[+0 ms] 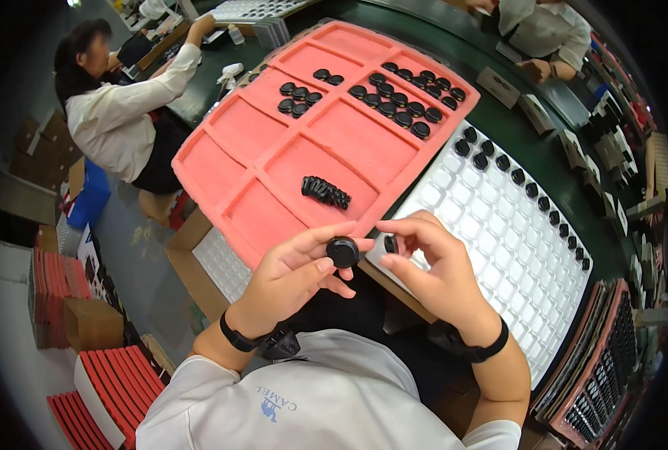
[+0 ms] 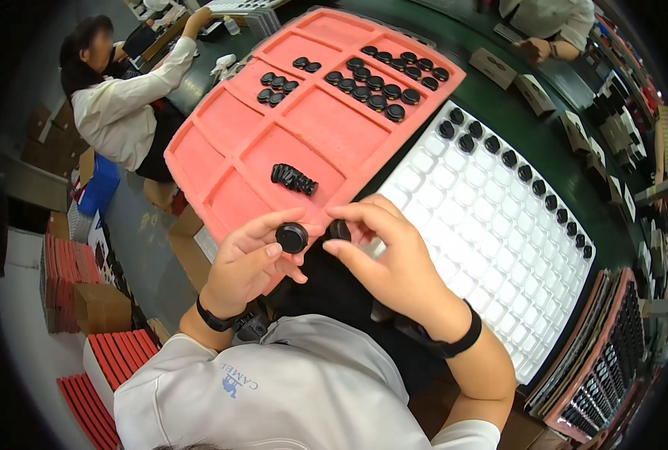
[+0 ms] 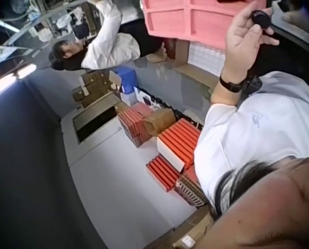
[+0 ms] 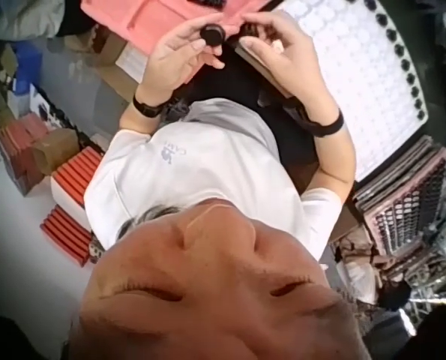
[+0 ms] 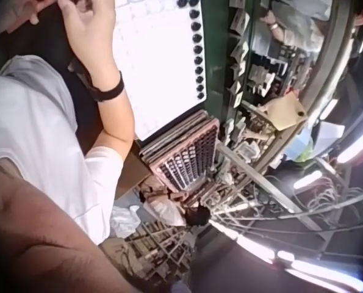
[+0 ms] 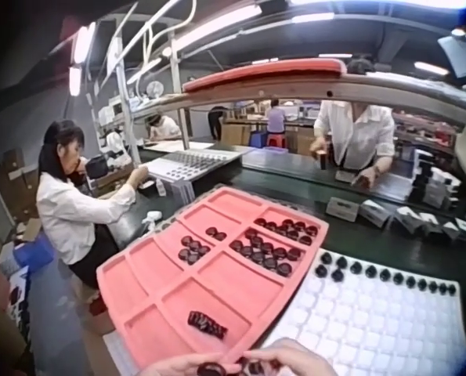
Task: The person picks up two black components from a pink tray, presses them together to assemble a unit, and places the finished unit into a white grid tray.
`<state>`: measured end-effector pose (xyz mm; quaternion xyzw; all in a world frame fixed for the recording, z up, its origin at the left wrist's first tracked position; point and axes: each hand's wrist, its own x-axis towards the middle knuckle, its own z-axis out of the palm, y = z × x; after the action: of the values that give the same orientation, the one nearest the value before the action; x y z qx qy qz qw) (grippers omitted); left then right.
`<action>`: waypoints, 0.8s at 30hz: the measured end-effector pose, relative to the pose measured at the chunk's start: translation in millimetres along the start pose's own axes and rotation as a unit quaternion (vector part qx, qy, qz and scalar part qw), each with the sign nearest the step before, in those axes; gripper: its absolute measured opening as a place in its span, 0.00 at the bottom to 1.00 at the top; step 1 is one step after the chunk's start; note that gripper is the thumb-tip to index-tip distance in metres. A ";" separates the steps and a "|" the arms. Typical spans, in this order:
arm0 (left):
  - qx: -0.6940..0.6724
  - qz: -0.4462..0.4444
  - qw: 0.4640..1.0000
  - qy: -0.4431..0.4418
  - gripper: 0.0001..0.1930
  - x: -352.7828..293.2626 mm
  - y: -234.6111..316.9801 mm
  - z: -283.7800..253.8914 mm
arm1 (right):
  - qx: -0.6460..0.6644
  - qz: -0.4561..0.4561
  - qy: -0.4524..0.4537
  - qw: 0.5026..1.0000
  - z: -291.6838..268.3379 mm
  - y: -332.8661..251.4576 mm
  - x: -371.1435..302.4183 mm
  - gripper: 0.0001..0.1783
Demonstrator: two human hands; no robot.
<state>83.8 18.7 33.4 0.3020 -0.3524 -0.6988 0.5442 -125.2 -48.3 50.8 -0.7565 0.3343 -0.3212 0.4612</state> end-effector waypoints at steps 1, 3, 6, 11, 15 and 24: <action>-0.002 -0.007 1.000 -0.005 0.23 0.0 -2.0 1.7 | 0.075 0.019 0.017 0.997 1.5 0.7 -9.8 0.14; 0.034 -0.015 0.999 -0.010 0.24 -0.1 -3.2 7.0 | 0.225 0.053 0.052 0.972 4.8 2.4 -28.4 0.16; 0.063 -0.001 0.997 -0.043 0.24 1.2 -17.0 11.3 | 0.295 0.071 0.096 0.948 17.6 4.8 -55.0 0.17; 0.132 0.086 0.979 -0.132 0.23 8.2 -36.6 20.0 | 0.262 -0.009 0.173 0.949 30.2 11.6 -74.5 0.16; 0.226 0.139 0.954 -0.139 0.21 8.1 -41.7 28.6 | 0.194 -0.025 0.149 0.969 32.2 13.9 -83.3 0.16; 0.382 0.226 0.883 -0.154 0.20 8.5 -45.9 39.6 | 0.175 -0.056 0.232 0.955 44.5 16.9 -84.0 0.11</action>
<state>24.8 24.2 17.9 0.2872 -0.7304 -0.4057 0.4685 -141.3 34.6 4.1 -0.5860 0.3277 -0.5666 0.4777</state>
